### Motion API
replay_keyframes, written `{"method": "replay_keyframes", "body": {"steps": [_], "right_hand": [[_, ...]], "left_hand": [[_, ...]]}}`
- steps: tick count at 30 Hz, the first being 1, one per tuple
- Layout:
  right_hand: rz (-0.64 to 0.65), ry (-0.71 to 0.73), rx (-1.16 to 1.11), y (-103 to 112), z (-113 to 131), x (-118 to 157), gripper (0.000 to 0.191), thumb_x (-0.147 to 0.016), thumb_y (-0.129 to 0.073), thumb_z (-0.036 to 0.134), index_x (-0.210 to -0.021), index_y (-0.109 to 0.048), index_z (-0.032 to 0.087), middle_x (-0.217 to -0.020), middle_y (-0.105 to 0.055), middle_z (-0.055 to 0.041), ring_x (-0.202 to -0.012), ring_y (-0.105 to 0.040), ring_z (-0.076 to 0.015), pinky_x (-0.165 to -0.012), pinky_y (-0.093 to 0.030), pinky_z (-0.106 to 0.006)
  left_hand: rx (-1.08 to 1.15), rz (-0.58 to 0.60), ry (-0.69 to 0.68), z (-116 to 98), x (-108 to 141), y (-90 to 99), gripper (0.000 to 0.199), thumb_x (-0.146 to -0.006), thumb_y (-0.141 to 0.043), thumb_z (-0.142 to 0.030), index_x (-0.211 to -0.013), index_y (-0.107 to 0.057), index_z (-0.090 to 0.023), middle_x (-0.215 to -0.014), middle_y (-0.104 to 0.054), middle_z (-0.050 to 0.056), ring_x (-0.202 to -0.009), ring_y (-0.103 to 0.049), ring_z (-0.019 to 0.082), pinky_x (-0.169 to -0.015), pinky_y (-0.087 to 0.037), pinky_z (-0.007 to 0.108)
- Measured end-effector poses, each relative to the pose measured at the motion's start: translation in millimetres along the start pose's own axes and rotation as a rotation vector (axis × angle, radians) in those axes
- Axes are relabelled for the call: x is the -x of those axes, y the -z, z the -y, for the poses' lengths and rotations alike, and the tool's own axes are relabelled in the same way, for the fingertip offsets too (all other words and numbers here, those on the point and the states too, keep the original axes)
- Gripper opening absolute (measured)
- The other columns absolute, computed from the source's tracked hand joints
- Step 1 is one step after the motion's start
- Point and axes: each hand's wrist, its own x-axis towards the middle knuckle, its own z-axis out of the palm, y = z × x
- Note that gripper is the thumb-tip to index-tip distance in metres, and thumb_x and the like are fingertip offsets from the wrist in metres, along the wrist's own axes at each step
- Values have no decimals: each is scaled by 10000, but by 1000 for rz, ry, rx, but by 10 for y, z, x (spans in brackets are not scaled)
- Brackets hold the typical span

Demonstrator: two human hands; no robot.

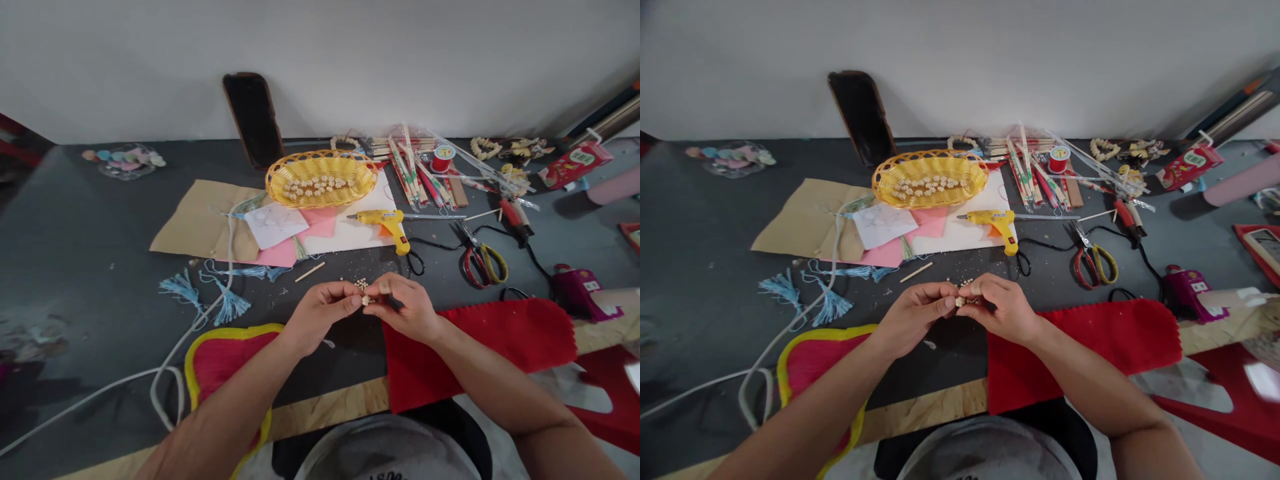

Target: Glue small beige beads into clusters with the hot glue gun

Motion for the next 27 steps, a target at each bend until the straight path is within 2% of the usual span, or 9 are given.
{"method": "replay_keyframes", "body": {"steps": [6,14,19,27], "right_hand": [[4,21,21,-8,-5,4,94,-874,-646,191,-968,-650,182,-831,-703,-65,-773,-675,-151,-688,-581,-258],[-8,48,10,-2,-13,1,171,-861,-670,207,-1030,-673,177,-860,-712,-81,-784,-689,-157,-692,-594,-254],[-22,66,30,-22,-11,2,128,-869,-656,184,-992,-690,183,-849,-718,-76,-773,-696,-154,-690,-598,-251],[-51,69,11,-47,21,-3,78,-877,-650,180,-948,-680,168,-809,-714,-71,-765,-693,-149,-672,-601,-238]], "left_hand": [[-34,-5,-9,-3,7,8,229,-720,-778,-358,-765,-736,-138,-711,-631,17,-676,-499,117,-664,-367,241],[-71,6,-31,-12,6,4,246,-744,-756,-367,-695,-714,-130,-676,-612,18,-663,-496,123,-674,-381,248],[-64,-4,-37,2,5,7,230,-728,-770,-361,-710,-722,-136,-733,-634,29,-729,-529,139,-725,-394,258],[-68,-6,-79,32,12,5,205,-746,-758,-334,-685,-719,-141,-720,-607,19,-723,-514,133,-710,-382,252]]}}
